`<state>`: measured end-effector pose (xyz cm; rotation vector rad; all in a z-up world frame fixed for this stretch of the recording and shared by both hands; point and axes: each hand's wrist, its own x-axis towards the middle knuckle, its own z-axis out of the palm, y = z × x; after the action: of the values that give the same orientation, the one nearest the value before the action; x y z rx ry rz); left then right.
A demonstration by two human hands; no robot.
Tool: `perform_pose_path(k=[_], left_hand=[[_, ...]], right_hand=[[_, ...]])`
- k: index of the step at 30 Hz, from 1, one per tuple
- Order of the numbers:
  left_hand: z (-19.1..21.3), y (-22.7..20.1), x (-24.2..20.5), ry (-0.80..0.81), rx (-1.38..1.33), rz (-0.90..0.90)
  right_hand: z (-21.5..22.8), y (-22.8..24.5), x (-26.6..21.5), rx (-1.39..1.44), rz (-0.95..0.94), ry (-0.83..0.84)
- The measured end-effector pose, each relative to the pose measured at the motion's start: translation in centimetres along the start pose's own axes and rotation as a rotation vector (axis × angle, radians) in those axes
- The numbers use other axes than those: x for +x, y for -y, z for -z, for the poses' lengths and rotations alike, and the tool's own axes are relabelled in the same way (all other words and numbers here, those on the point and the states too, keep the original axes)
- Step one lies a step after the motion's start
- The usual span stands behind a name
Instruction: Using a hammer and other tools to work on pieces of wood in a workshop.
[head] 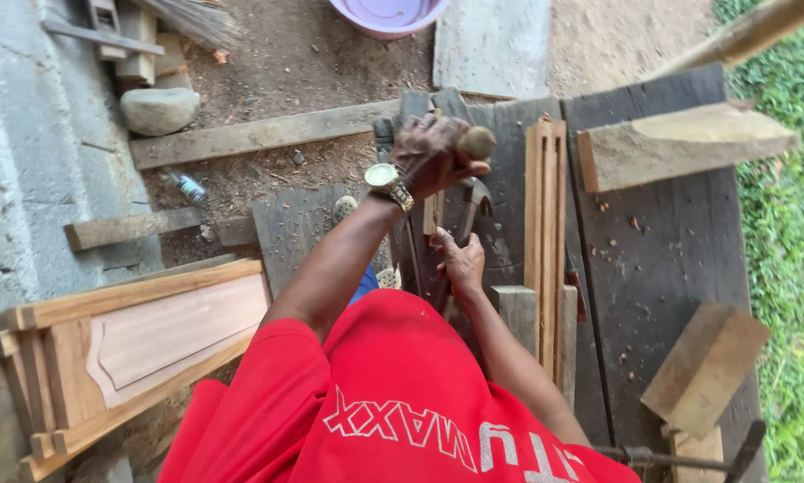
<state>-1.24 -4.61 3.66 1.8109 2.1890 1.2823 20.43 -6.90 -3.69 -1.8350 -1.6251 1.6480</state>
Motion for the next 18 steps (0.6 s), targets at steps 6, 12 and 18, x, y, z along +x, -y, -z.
perform_pose_path(k=[6,12,18], left_hand=[[1.9,0.7,0.8,0.157,0.252,-0.165],[2.3,1.3,1.3,0.095,0.23,-0.305],[2.4,1.8,1.8,0.121,0.211,-0.375]], right_hand=[[-1.0,-0.4,1.1,-0.068,-0.014,-0.064],[-1.1,-1.1,1.2,-0.175,-0.01,-0.097],[-1.1,-1.0,1.0,-0.133,-0.017,-0.07]])
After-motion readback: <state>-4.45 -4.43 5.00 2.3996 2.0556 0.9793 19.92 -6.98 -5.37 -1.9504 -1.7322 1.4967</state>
